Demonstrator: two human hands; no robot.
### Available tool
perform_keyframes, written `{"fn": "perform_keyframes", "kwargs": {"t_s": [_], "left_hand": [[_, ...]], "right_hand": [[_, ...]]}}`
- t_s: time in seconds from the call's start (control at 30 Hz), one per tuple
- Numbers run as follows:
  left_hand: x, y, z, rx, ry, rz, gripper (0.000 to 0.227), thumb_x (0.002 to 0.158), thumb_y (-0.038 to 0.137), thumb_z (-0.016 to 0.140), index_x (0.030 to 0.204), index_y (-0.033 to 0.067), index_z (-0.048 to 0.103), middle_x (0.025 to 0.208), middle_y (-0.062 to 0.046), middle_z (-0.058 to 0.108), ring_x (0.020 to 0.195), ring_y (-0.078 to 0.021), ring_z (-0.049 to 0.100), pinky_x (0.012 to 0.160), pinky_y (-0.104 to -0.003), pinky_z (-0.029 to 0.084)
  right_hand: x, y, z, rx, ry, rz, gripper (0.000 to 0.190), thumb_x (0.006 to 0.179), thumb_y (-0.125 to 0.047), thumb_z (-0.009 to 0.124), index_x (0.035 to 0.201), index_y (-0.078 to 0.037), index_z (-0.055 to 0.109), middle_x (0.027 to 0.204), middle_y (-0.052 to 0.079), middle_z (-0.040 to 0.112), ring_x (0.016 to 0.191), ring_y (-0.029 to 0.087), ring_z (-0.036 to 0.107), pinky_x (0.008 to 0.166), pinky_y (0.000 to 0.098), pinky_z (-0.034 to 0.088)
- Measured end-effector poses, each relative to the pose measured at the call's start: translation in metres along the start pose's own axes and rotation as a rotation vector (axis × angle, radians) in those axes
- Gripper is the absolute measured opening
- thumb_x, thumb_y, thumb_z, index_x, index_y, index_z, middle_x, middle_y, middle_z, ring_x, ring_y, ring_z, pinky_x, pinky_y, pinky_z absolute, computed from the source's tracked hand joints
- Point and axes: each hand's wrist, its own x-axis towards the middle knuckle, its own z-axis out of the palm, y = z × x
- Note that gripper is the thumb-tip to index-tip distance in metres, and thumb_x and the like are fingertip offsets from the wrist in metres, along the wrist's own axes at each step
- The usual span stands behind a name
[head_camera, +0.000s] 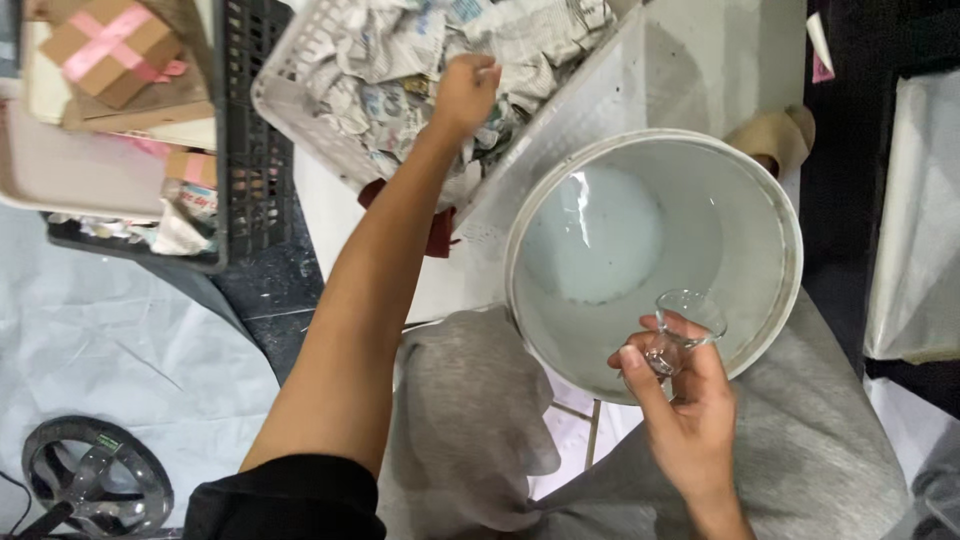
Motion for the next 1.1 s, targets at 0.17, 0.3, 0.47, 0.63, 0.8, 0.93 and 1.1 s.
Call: {"fn": "perform_keyframes", "kwargs": {"t_s": [0.17, 0.3, 0.47, 0.63, 0.8, 0.93, 1.1], "left_hand": [[0.032, -0.014, 0.028, -0.348, -0.174, -0.395, 0.050, 0.093, 0.028, 0.071, 0.132, 0.0008, 0.060, 0.130, -0.019, 0.067, 0.110, -0.0272, 0.071, 0.095, -0.036, 0.055], [0.032, -0.014, 0.024, -0.465, 0.002, -0.397, 0.038, 0.089, 0.015, 0.072, 0.122, -0.0038, 0.074, 0.119, -0.022, 0.076, 0.096, -0.0227, 0.066, 0.083, -0.034, 0.051], [0.013, 0.000, -0.003, -0.695, 0.394, -0.428, 0.052, 0.083, 0.008, 0.084, 0.128, -0.0112, 0.067, 0.118, -0.024, 0.076, 0.098, -0.0230, 0.070, 0.091, -0.034, 0.055], [-0.011, -0.002, -0.051, -1.120, 0.219, -0.393, 0.082, 0.080, -0.005, 0.078, 0.148, -0.0057, 0.032, 0.126, -0.017, 0.066, 0.112, -0.0165, 0.059, 0.091, -0.033, 0.040], [-0.048, -0.011, -0.108, -1.491, 0.115, -0.344, 0.044, 0.090, 0.008, 0.065, 0.129, -0.0076, 0.051, 0.120, -0.018, 0.064, 0.108, -0.0303, 0.061, 0.092, -0.045, 0.045], [-0.092, 0.013, -0.141, -1.599, 0.186, -0.393, 0.040, 0.092, 0.014, 0.059, 0.128, -0.0023, 0.053, 0.124, -0.018, 0.061, 0.112, -0.0344, 0.059, 0.095, -0.049, 0.050], [-0.148, 0.067, -0.163, -1.632, 0.039, -0.238, 0.045, 0.085, 0.002, 0.051, 0.129, -0.0079, 0.053, 0.130, -0.022, 0.063, 0.121, -0.0383, 0.063, 0.111, -0.060, 0.048]], "right_hand": [[0.001, -0.004, -0.008, -0.082, 0.037, 0.065, 0.042, 0.094, -0.007, 0.068, 0.131, 0.004, 0.054, 0.091, 0.008, 0.068, 0.091, 0.015, 0.069, 0.083, 0.0292, 0.054], [0.004, -0.005, -0.010, -0.043, 0.077, 0.099, 0.041, 0.094, -0.007, 0.067, 0.132, 0.004, 0.052, 0.092, 0.008, 0.069, 0.092, 0.016, 0.069, 0.084, 0.0291, 0.053], [0.005, 0.002, -0.006, -0.022, 0.048, 0.102, 0.043, 0.094, -0.007, 0.065, 0.134, 0.002, 0.052, 0.094, 0.009, 0.070, 0.093, 0.016, 0.071, 0.079, 0.0301, 0.056], [0.005, 0.012, 0.001, 0.058, -0.006, -0.001, 0.030, 0.098, -0.006, 0.064, 0.126, 0.002, 0.053, 0.100, 0.011, 0.073, 0.097, 0.019, 0.069, 0.087, 0.0304, 0.055], [0.002, 0.025, 0.001, 0.311, -0.163, -0.030, 0.012, 0.104, -0.013, 0.059, 0.109, -0.002, 0.056, 0.097, 0.015, 0.075, 0.110, 0.030, 0.074, 0.090, 0.0382, 0.056], [-0.013, 0.031, 0.013, 0.533, -0.427, -0.082, 0.023, 0.111, -0.025, 0.051, 0.099, -0.006, 0.054, 0.122, 0.024, 0.061, 0.131, 0.029, 0.067, 0.112, 0.0417, 0.053], [-0.043, 0.025, 0.030, 0.317, -0.568, -0.109, 0.028, 0.111, -0.026, 0.046, 0.095, -0.005, 0.055, 0.171, 0.018, 0.037, 0.091, 0.008, 0.049, 0.079, 0.0239, 0.042]]}}
